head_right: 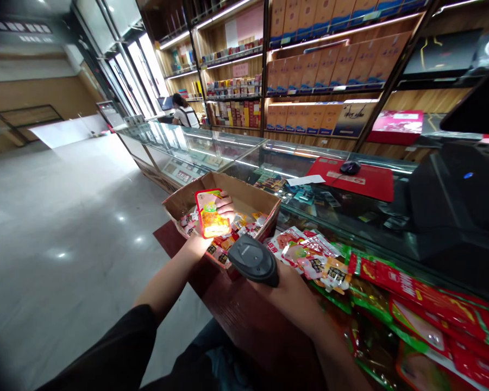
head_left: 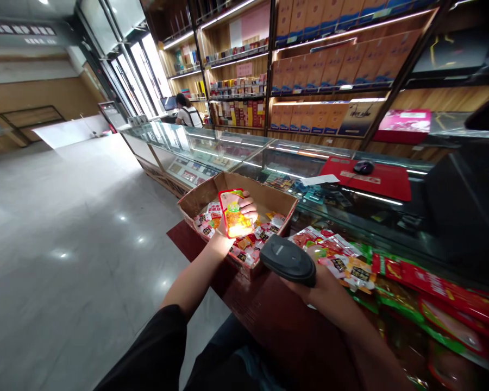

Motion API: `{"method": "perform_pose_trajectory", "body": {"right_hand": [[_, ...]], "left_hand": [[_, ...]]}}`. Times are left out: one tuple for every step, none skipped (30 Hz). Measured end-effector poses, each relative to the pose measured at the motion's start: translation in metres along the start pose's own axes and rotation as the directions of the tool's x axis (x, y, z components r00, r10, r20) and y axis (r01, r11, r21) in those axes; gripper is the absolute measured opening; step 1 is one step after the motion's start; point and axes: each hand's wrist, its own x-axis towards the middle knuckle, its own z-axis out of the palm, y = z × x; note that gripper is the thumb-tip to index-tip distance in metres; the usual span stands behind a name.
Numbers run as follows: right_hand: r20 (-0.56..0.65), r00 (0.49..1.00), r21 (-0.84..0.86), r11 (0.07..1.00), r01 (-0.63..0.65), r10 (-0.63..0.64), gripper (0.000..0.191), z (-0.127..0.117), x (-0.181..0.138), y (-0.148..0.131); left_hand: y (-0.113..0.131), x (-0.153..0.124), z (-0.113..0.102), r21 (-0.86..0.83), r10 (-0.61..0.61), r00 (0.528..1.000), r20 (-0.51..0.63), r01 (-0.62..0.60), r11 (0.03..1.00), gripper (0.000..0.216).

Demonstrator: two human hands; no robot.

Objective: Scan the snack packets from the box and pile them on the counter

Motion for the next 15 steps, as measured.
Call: {"method": "perform_pose_trajectory", "body": {"right_hand": [[-0.01, 1.0, 0.008, 1.0, 0.001, -0.001, 0.033, 0.0, 0.0, -0.001], [-0.021, 1.0, 0.019, 1.0, -0.001, 0.002, 0.032, 0.0, -0.001, -0.003], [-0.03, 0.999, 0.031, 0.999, -0.01, 0.011, 0.032, 0.0, -0.002, -0.004], [-0.037, 0.999, 0.043, 0.999, -0.022, 0.024, 0.031, -0.001, -0.005, -0.004], [-0.045, 0.998, 0.052, 0.998, -0.039, 0.041, 0.031, -0.002, -0.008, -0.004], [-0.056, 0.996, 0.058, 0.997, -0.06, 0.063, 0.031, -0.004, -0.011, -0.002], [-0.072, 0.994, 0.058, 0.995, -0.075, 0.079, 0.031, -0.007, -0.016, 0.001], [-0.096, 0.991, 0.058, 0.994, -0.092, 0.097, 0.032, -0.011, -0.022, 0.005], [-0.132, 0.984, 0.066, 0.991, -0.112, 0.12, 0.034, -0.017, -0.029, 0.01], [-0.167, 0.974, 0.075, 0.987, -0.142, 0.153, 0.037, -0.023, -0.036, 0.016], [-0.217, 0.957, 0.092, 0.98, -0.176, 0.192, 0.038, -0.03, -0.045, 0.021], [-0.26, 0.937, 0.106, 0.971, -0.213, 0.234, 0.039, -0.038, -0.056, 0.026], [-0.314, 0.91, 0.115, 0.962, -0.248, 0.272, 0.041, -0.045, -0.067, 0.031], [-0.368, 0.877, 0.126, 0.952, -0.28, 0.307, 0.041, -0.053, -0.079, 0.035], [-0.417, 0.841, 0.141, 0.939, -0.314, 0.344, 0.04, -0.06, -0.091, 0.039]], "left_hand": [[0.001, -0.001, 0.001, 0.007, -0.001, 1.0, 0.008, 0.001, 1.0, 0.034], [0.002, -0.002, 0.002, 0.013, -0.005, 1.0, 0.02, 0.005, 1.0, 0.033], [0.002, -0.003, 0.004, 0.017, -0.013, 0.999, 0.037, 0.013, 1.0, 0.032], [0.002, -0.004, 0.007, 0.02, -0.026, 0.998, 0.06, 0.025, 0.999, 0.03], [0.001, -0.005, 0.01, 0.022, -0.042, 0.995, 0.087, 0.041, 0.999, 0.027], [0.0, -0.007, 0.014, 0.021, -0.064, 0.991, 0.119, 0.062, 0.998, 0.023], [-0.001, -0.009, 0.019, 0.021, -0.091, 0.983, 0.157, 0.089, 0.996, 0.019], [-0.003, -0.012, 0.025, 0.025, -0.122, 0.973, 0.195, 0.119, 0.993, 0.017], [-0.005, -0.016, 0.031, 0.035, -0.156, 0.96, 0.234, 0.152, 0.988, 0.015], [-0.008, -0.02, 0.038, 0.059, -0.189, 0.945, 0.265, 0.179, 0.982, 0.015], [-0.011, -0.026, 0.046, 0.099, -0.214, 0.934, 0.285, 0.193, 0.976, 0.016], [-0.016, -0.032, 0.054, 0.147, -0.227, 0.928, 0.296, 0.19, 0.971, 0.018], [-0.021, -0.04, 0.063, 0.199, -0.23, 0.924, 0.305, 0.175, 0.964, 0.02], [-0.028, -0.047, 0.072, 0.25, -0.226, 0.921, 0.317, 0.149, 0.957, 0.021], [-0.037, -0.054, 0.08, 0.293, -0.219, 0.916, 0.335, 0.12, 0.949, 0.023]]}}
